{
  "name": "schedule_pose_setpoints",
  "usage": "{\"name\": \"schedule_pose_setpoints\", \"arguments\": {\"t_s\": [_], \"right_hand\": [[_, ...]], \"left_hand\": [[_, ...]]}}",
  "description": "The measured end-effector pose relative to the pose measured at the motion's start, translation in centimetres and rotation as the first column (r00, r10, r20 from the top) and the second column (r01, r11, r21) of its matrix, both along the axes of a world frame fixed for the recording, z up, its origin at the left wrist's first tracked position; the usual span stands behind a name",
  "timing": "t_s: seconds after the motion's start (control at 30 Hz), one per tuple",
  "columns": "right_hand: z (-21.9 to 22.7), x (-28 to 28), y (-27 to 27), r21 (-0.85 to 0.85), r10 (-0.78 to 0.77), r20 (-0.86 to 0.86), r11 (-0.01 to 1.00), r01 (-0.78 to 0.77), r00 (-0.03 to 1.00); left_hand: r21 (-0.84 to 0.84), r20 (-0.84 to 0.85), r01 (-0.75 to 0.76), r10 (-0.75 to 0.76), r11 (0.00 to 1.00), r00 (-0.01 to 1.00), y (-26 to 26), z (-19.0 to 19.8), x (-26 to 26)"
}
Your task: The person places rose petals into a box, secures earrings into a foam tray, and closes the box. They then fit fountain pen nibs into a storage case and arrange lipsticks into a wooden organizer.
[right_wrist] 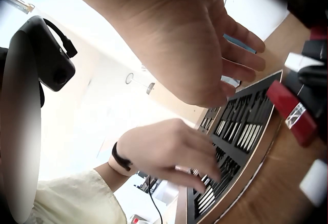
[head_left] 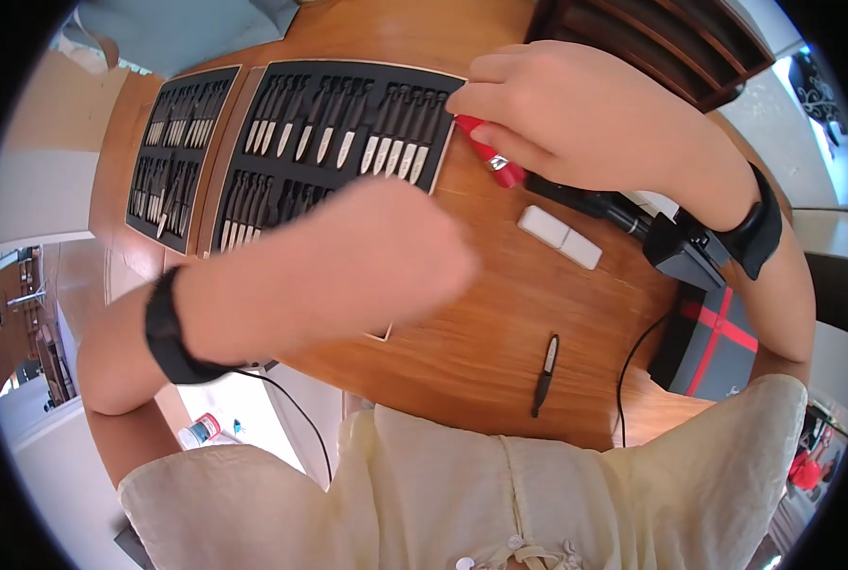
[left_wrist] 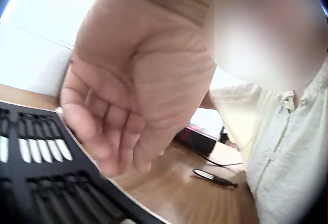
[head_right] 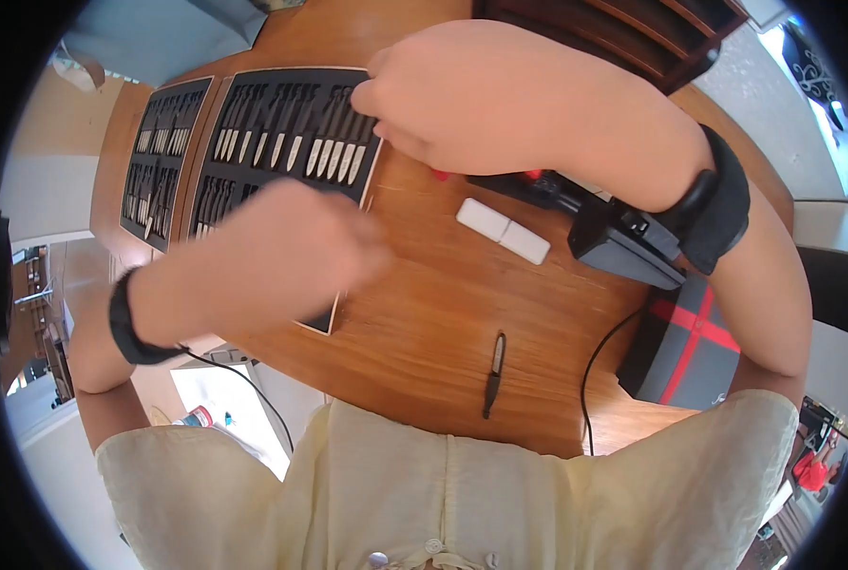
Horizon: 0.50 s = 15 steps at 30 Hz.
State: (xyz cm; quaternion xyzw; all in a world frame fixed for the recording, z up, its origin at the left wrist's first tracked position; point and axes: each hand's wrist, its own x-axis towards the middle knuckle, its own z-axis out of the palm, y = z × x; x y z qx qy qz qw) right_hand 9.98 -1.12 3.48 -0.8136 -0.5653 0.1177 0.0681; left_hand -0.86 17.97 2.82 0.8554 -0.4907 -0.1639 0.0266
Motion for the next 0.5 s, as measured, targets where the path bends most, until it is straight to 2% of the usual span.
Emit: {"name": "schedule_pose_setpoints", "arguments": {"t_s": [0.03, 0.1, 0.13, 0.2, 0.23, 0.3, 0.43, 0.5], "right_hand": [[0.0, 0.1, -0.8, 0.003, -0.010, 0.005, 1.000, 0.010, 1.000], [-0.1, 0.2, -2.5, 0.080, 0.025, 0.103, 0.996, -0.033, 0.994], [-0.1, 0.2, -3.1, 0.082, 0.017, 0.109, 0.996, -0.026, 0.994], [-0.1, -0.1, -4.1, 0.108, -0.021, 0.123, 0.994, 0.008, 0.992], [-0.1, -0.2, -4.6, 0.110, -0.027, 0.127, 0.994, 0.012, 0.992], [-0.2, -0.2, -5.3, 0.072, -0.073, 0.084, 0.995, 0.068, 0.994], [-0.1, -0.2, -6.0, 0.009, -0.063, 0.114, 0.998, 0.062, 0.991], [-0.5, -0.2, -6.2, 0.055, -0.055, 0.080, 0.997, 0.051, 0.995]], "left_hand": [[-0.014, 0.023, 0.092, -0.092, 0.996, 0.996, -2.3, -0.2, -0.7], [-0.242, 0.073, 0.202, -0.189, 0.949, 0.979, -5.7, -1.8, -2.2], [-0.239, 0.078, 0.211, -0.198, 0.948, 0.977, -6.9, -2.7, -2.8], [-0.351, 0.137, 0.318, -0.287, 0.881, 0.948, -8.8, -4.1, -3.7], [-0.348, 0.140, 0.324, -0.293, 0.880, 0.946, -9.4, -4.5, -3.6], [-0.237, 0.125, 0.398, -0.378, 0.886, 0.917, -10.3, -5.2, -3.5], [-0.239, 0.148, 0.385, -0.359, 0.891, 0.922, -11.5, -6.9, -3.1], [-0.142, 0.098, 0.356, -0.344, 0.924, 0.934, -11.6, -6.8, -2.7]]}}
